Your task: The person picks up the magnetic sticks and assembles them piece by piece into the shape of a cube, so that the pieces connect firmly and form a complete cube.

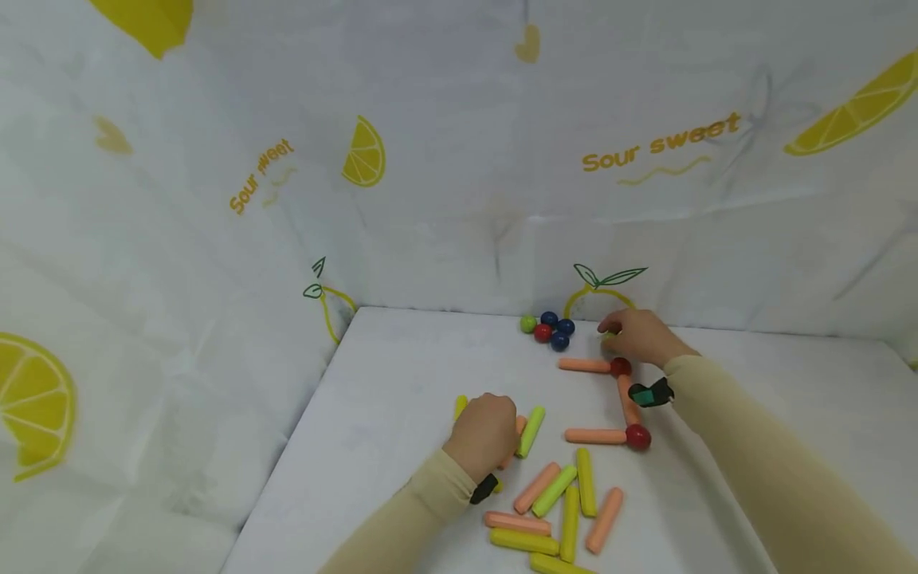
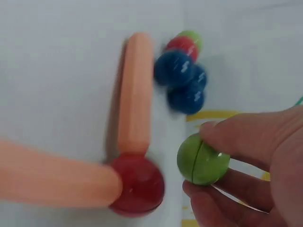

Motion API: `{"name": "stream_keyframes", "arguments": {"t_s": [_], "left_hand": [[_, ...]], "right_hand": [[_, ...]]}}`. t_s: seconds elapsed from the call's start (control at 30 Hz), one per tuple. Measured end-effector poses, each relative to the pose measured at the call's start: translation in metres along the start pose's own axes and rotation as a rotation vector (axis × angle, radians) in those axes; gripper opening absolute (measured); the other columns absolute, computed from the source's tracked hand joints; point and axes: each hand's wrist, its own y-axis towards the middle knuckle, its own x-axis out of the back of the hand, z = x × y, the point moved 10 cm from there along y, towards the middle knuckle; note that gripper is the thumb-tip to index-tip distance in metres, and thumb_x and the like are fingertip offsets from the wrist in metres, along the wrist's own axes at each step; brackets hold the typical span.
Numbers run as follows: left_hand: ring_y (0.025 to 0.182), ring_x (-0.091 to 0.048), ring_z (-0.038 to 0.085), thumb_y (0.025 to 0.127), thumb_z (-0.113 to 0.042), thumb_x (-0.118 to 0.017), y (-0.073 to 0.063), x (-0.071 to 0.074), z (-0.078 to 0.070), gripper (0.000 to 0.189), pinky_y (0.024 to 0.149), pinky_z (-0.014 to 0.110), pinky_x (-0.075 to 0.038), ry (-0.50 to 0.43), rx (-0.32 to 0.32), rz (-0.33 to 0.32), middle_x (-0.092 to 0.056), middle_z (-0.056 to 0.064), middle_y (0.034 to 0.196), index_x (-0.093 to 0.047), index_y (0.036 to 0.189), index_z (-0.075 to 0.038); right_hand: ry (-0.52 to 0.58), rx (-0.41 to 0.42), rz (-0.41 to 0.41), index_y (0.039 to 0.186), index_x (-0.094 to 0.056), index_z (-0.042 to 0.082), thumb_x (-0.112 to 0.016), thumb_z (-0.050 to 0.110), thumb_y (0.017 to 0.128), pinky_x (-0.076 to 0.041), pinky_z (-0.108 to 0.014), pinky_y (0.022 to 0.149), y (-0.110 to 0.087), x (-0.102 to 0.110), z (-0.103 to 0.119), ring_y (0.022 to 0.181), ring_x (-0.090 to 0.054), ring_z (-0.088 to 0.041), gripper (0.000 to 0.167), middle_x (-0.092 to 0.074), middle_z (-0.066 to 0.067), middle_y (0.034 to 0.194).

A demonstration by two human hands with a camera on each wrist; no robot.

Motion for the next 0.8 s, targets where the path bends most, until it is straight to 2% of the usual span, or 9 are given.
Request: {"name": "stream_keyframes", "arguments": {"t_s": [0.13, 0.2, 0.27, 0.33, 0.43, 0.53, 0.67, 0.8], "left_hand": [[0.052, -0.052, 0.011, 0.101, -0.022, -0.076, -0.001, 0.001, -0.010, 0.045, 0.067, 0.028, -0.056, 0.095, -0.051, -0.054, -0.055, -0.002, 0.053, -0.059, 0.060, -0.013], [0.052, -0.051, 0.011, 0.098, -0.024, -0.078, -0.002, 0.000, -0.012, 0.044, 0.073, 0.030, -0.059, 0.107, -0.055, -0.060, -0.055, -0.002, 0.054, -0.059, 0.061, -0.014], [0.051, -0.049, 0.010, 0.096, -0.026, -0.081, -0.002, -0.003, -0.010, 0.043, 0.069, 0.030, -0.058, 0.109, -0.044, -0.046, -0.052, -0.004, 0.054, -0.058, 0.061, -0.015], [0.050, -0.048, 0.011, 0.096, -0.028, -0.081, -0.001, -0.003, -0.007, 0.043, 0.059, 0.028, -0.052, 0.083, -0.028, -0.035, -0.049, -0.005, 0.054, -0.058, 0.061, -0.015], [0.049, -0.048, 0.012, 0.092, -0.026, -0.083, -0.001, -0.001, 0.002, 0.038, 0.048, 0.025, -0.040, -0.003, 0.007, -0.010, -0.048, -0.006, 0.054, -0.062, 0.063, -0.015], [0.050, -0.050, 0.011, 0.091, -0.026, -0.083, 0.001, 0.007, 0.006, 0.024, 0.047, 0.024, -0.038, -0.096, 0.016, -0.003, -0.053, -0.008, 0.058, -0.070, 0.074, -0.015], [0.055, -0.051, 0.007, 0.093, -0.031, -0.083, 0.004, 0.022, 0.002, 0.012, 0.050, 0.022, -0.040, -0.153, -0.051, -0.043, -0.062, -0.012, 0.067, -0.079, 0.094, -0.019], [0.061, -0.051, 0.005, 0.095, -0.035, -0.083, 0.006, 0.031, -0.004, 0.013, 0.052, 0.020, -0.041, -0.147, -0.118, -0.080, -0.065, -0.013, 0.072, -0.083, 0.100, -0.023]], "right_hand": [[0.105, 0.060, -0.075, 0.134, -0.072, 0.003, -0.071, 0.025, 0.104, -0.060, -0.053, 0.095, -0.028, 0.005, 0.016, 0.113, -0.068, -0.037, 0.037, -0.072, -0.022, 0.128], [0.162, 0.097, -0.098, 0.133, -0.073, 0.007, -0.073, 0.030, 0.104, -0.062, -0.051, 0.093, -0.046, 0.000, 0.027, 0.114, -0.071, -0.035, 0.037, -0.074, -0.017, 0.129], [0.223, 0.119, -0.101, 0.132, -0.075, 0.012, -0.075, 0.033, 0.103, -0.062, -0.050, 0.096, -0.062, -0.009, 0.037, 0.115, -0.072, -0.031, 0.036, -0.075, -0.012, 0.129], [0.271, 0.138, -0.088, 0.132, -0.075, 0.014, -0.075, 0.034, 0.102, -0.061, -0.052, 0.100, -0.077, -0.021, 0.047, 0.116, -0.073, -0.029, 0.036, -0.076, -0.007, 0.130], [0.330, 0.148, -0.076, 0.130, -0.076, 0.015, -0.076, 0.034, 0.102, -0.060, -0.053, 0.102, -0.092, -0.035, 0.057, 0.115, -0.074, -0.026, 0.033, -0.077, -0.004, 0.128], [0.387, 0.155, -0.065, 0.129, -0.076, 0.014, -0.076, 0.032, 0.102, -0.060, -0.053, 0.103, -0.101, -0.045, 0.064, 0.115, -0.074, -0.026, 0.032, -0.075, -0.006, 0.130], [0.459, 0.170, -0.042, 0.129, -0.075, 0.012, -0.077, 0.029, 0.102, -0.060, -0.051, 0.104, -0.109, -0.052, 0.069, 0.118, -0.073, -0.026, 0.032, -0.070, -0.009, 0.139], [0.481, 0.194, -0.041, 0.129, -0.075, 0.011, -0.077, 0.027, 0.102, -0.062, -0.046, 0.102, -0.112, -0.053, 0.071, 0.119, -0.072, -0.025, 0.032, -0.068, -0.010, 0.143]]}}
